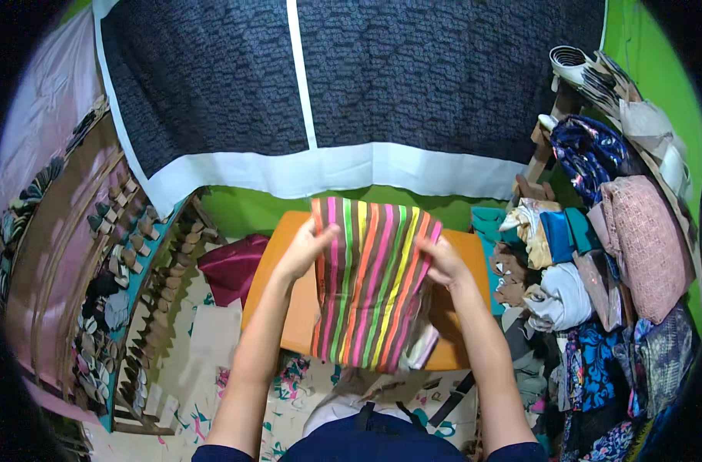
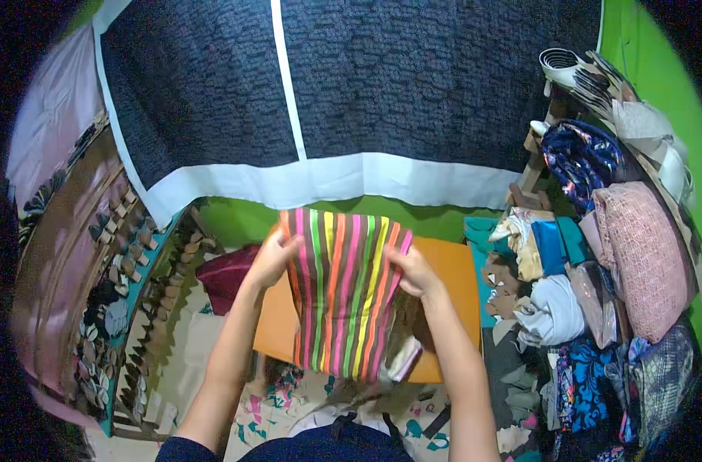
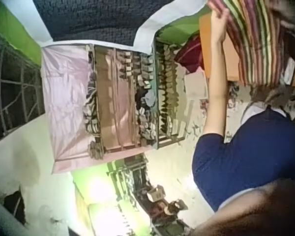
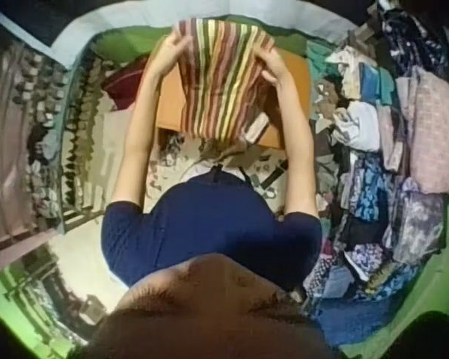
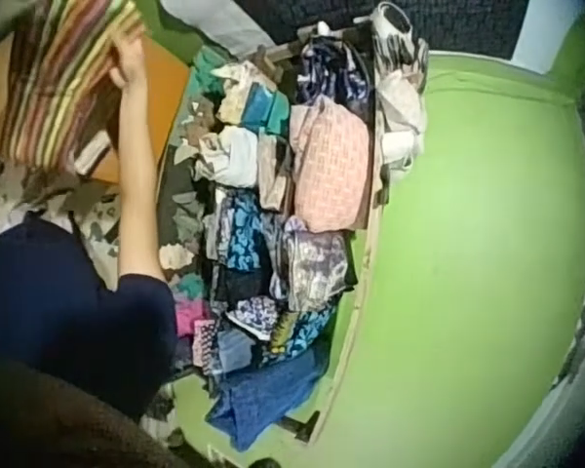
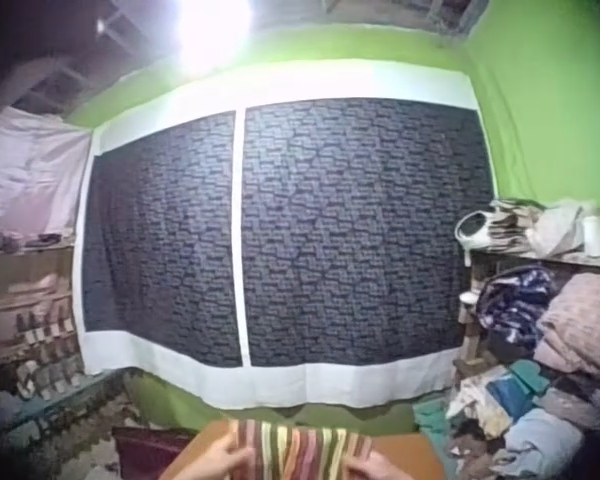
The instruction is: Folding pieces of fabric and placing them on a shelf.
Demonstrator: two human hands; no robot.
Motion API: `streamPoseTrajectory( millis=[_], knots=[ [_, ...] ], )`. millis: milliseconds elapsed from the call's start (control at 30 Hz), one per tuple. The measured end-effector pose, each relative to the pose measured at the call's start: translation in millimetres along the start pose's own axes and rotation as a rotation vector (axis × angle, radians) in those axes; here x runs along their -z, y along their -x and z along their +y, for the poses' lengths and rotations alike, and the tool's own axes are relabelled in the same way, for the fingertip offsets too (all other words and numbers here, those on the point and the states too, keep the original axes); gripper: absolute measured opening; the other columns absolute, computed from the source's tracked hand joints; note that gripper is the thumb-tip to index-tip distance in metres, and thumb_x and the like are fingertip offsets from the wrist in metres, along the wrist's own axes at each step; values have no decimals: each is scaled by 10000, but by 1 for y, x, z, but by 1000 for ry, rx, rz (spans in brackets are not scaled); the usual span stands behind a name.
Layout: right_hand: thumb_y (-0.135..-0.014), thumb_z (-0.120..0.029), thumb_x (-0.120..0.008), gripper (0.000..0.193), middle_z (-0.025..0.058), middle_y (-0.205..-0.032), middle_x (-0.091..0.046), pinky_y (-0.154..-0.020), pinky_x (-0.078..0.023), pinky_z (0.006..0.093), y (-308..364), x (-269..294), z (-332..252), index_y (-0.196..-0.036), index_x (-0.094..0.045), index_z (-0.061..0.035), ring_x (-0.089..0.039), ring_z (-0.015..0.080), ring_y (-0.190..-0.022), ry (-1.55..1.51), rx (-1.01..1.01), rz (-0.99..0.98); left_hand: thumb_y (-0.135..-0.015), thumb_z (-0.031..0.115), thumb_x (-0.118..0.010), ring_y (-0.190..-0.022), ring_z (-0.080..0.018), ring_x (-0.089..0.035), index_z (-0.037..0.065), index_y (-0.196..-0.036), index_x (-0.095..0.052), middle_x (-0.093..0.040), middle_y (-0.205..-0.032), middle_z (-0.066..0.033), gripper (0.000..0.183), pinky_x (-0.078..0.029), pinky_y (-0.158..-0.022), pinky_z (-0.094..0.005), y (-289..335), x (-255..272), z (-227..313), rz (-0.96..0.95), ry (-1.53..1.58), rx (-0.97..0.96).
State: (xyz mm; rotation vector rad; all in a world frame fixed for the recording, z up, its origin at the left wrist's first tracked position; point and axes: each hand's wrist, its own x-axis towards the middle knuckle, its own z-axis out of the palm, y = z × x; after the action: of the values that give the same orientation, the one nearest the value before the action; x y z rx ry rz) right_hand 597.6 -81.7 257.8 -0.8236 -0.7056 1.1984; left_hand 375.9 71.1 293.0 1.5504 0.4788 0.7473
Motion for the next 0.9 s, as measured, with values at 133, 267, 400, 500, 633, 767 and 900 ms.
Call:
streamPoseTrajectory(
  millis=[133, 267, 400, 500, 633, 767, 900],
  knots=[
    [-872, -185, -546, 349, 98, -1095, -561, -861, -452, 339, -30, 12, -12, -1161, -477, -3, -535, 176, -1016, 453, -152, 75, -859, 215, -571, -716, -58, -509, 7, -939, -592, -580, -816, 13, 224, -429, -653, -212, -36, 17, 6, -37, -117, 5],
    [-882, -149, -522, 306, 115, -1071, -576, -793, -508, 281, -60, 13, -17, -1134, -474, 19, -583, 157, -943, -134, -57, -15, -858, 201, -570, -710, -73, -548, -7, -949, -596, -616, -845, -29, 228, -454, -648, -216, -77, 44, 3, 92, 48, 39],
    [-793, -117, -639, 368, 77, -1017, -598, -807, -464, 279, -78, 38, 20, -1117, -512, 6, -580, 136, -882, 207, -220, 131, -850, 216, -581, -758, -65, -519, -17, -918, -614, -611, -828, -3, 245, -435, -686, -235, -106, 54, -47, 118, -280, 83],
    [-780, -107, -651, 276, 66, -936, -618, -759, -449, 246, -82, 66, 37, -1027, -586, -2, -564, 104, -850, 359, -183, 316, -815, 235, -620, -997, -187, -493, -28, -880, -615, -544, -1085, -116, 271, -383, -850, -298, -120, 64, -72, 37, -657, 156],
    [-742, -182, -689, 234, 116, -1155, -529, -840, -429, 332, -94, 81, 57, -871, -645, 8, -543, 222, -972, 731, -116, 435, -813, 215, -615, -1125, -253, -407, -30, -856, -600, -431, -1220, -159, 249, -333, -927, -349, -117, 69, -98, 180, -869, 12],
    [-692, -284, -716, 274, 138, -1355, -346, -1027, -204, 459, -94, 120, 80, -861, -677, -71, -172, 347, -1289, 1213, 43, 331, -861, 204, -547, -1109, -228, -429, -5, -957, -577, -464, -1208, -125, 231, -327, -948, -345, -123, 61, -109, -16, -375, -211],
    [-702, -326, -690, 305, 153, -1427, -210, -1058, -139, 453, -104, 103, 85, -823, -677, -47, -28, 369, -1334, 1112, 50, 107, -899, 209, -499, -886, -108, -527, 7, -986, -569, -596, -914, -30, 231, -414, -806, -254, -97, 64, -91, -39, -163, -55]
  ],
)
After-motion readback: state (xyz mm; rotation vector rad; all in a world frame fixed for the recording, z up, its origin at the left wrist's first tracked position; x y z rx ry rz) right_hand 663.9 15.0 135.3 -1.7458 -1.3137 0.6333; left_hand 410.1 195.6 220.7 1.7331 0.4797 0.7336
